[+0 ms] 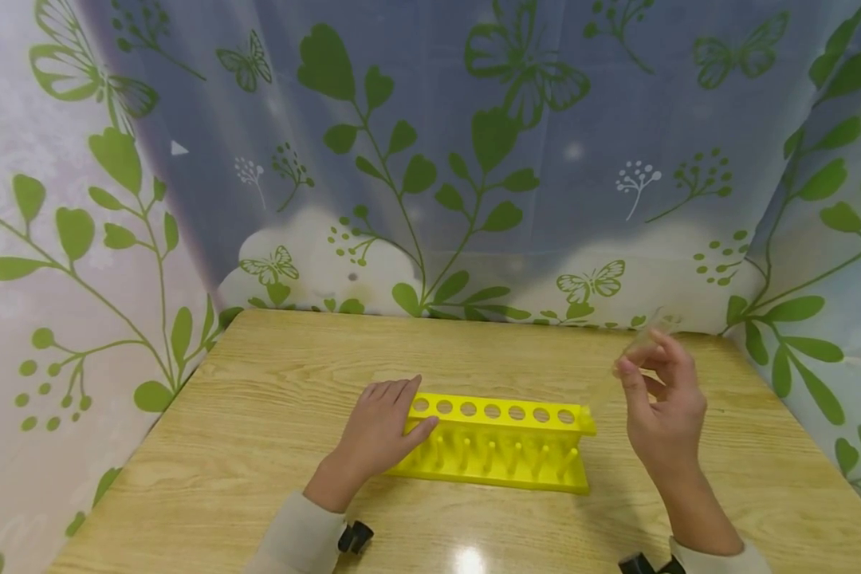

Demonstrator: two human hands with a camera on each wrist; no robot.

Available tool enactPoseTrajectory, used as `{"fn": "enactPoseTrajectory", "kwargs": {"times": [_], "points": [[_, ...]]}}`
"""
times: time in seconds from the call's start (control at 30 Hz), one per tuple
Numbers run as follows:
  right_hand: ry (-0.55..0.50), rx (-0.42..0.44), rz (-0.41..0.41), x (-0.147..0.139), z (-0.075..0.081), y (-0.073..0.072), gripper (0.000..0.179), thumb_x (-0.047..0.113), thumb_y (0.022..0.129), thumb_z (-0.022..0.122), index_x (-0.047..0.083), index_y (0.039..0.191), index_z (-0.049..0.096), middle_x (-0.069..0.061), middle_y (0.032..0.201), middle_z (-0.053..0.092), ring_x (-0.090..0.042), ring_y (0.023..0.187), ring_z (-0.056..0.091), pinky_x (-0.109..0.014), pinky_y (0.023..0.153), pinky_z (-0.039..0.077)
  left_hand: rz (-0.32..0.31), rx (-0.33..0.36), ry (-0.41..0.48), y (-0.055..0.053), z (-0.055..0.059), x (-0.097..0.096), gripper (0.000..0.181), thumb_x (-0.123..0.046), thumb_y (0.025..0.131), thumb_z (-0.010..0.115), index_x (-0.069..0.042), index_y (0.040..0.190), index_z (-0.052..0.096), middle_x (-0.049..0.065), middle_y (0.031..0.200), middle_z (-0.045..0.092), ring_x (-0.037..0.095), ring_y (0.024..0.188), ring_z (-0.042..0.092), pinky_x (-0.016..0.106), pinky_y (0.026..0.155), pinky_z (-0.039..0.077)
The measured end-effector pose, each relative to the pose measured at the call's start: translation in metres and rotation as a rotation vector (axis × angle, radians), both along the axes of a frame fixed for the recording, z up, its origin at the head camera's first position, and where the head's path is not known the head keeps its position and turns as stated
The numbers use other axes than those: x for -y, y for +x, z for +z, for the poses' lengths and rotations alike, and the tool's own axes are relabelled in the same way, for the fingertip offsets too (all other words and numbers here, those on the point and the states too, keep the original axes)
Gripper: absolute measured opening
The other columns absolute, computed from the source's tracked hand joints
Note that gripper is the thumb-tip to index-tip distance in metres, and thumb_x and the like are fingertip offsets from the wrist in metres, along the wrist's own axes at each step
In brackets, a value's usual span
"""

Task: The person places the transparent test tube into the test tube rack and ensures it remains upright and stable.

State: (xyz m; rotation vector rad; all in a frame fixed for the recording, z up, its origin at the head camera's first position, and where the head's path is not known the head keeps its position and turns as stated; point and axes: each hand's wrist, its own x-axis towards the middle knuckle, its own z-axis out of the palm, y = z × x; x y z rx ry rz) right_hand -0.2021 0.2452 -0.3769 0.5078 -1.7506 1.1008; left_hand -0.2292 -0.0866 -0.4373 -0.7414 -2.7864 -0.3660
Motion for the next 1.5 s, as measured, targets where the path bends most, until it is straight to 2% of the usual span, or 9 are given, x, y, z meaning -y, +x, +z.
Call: {"fn": "enactPoseTrajectory", "kwargs": {"times": [0.2,0.5,0.67,0.93,1.2,1.5], "points": [[0.009,-0.014,0.022,0.0020,0.0003,-0.0006,0.042,0.002,0.094,0.061,-0.016,0.128,0.044,-0.006,0.095,0.060,0.001,0.088,0.061,-0.007,0.075,0.049,0.000,0.001,0.003,-0.0011,0.0010,-0.0008,0.068,-0.051,0.097,0.051,-0.002,0.145,0.043,0.012,0.138,0.054,0.031,0.126,0.049,0.049,0.109,0.034],[0.008,-0.012,0.014,0.0032,-0.0017,-0.0006,0.045,0.008,0.095,0.061,-0.016,0.128,0.044,-0.007,0.093,0.060,0.002,0.088,0.061,-0.007,0.075,0.049,0.001,0.024,0.008,-0.0002,0.0009,-0.0001,0.069,-0.051,0.097,0.051,-0.003,0.146,0.042,0.012,0.137,0.054,0.030,0.128,0.048,0.053,0.113,0.028],[0.006,-0.009,0.026,0.0041,-0.0019,-0.0010,0.045,0.007,0.094,0.062,-0.016,0.128,0.043,-0.003,0.094,0.060,0.002,0.089,0.061,-0.007,0.075,0.049,-0.005,0.035,0.021,0.0009,0.0018,0.0006,0.070,-0.051,0.097,0.052,-0.002,0.146,0.041,0.013,0.137,0.053,0.030,0.128,0.048,0.053,0.114,0.027],[0.021,-0.015,0.036,0.0043,-0.0036,-0.0008,0.044,0.005,0.094,0.062,-0.015,0.129,0.044,-0.012,0.093,0.059,-0.001,0.088,0.061,-0.008,0.075,0.050,-0.001,0.034,0.012,0.0006,0.0019,0.0005,0.070,-0.051,0.097,0.051,-0.003,0.147,0.040,0.012,0.138,0.053,0.030,0.129,0.047,0.051,0.114,0.027],[0.016,-0.026,0.068,0.0054,-0.0045,-0.0031,0.045,0.006,0.094,0.062,-0.016,0.129,0.043,-0.011,0.092,0.059,-0.003,0.088,0.062,-0.009,0.074,0.051,0.001,0.025,0.006,0.0010,0.0025,0.0001,0.069,-0.049,0.097,0.052,-0.003,0.146,0.041,0.012,0.137,0.054,0.030,0.128,0.048,0.051,0.113,0.028],[0.043,-0.001,0.043,0.0060,-0.0067,-0.0020,0.045,0.005,0.093,0.064,-0.015,0.128,0.044,-0.011,0.091,0.058,0.000,0.090,0.061,-0.008,0.076,0.050,0.000,0.014,0.003,0.0009,0.0012,-0.0006,0.068,-0.049,0.097,0.052,-0.003,0.146,0.041,0.012,0.136,0.054,0.030,0.127,0.048,0.051,0.113,0.029]]}}
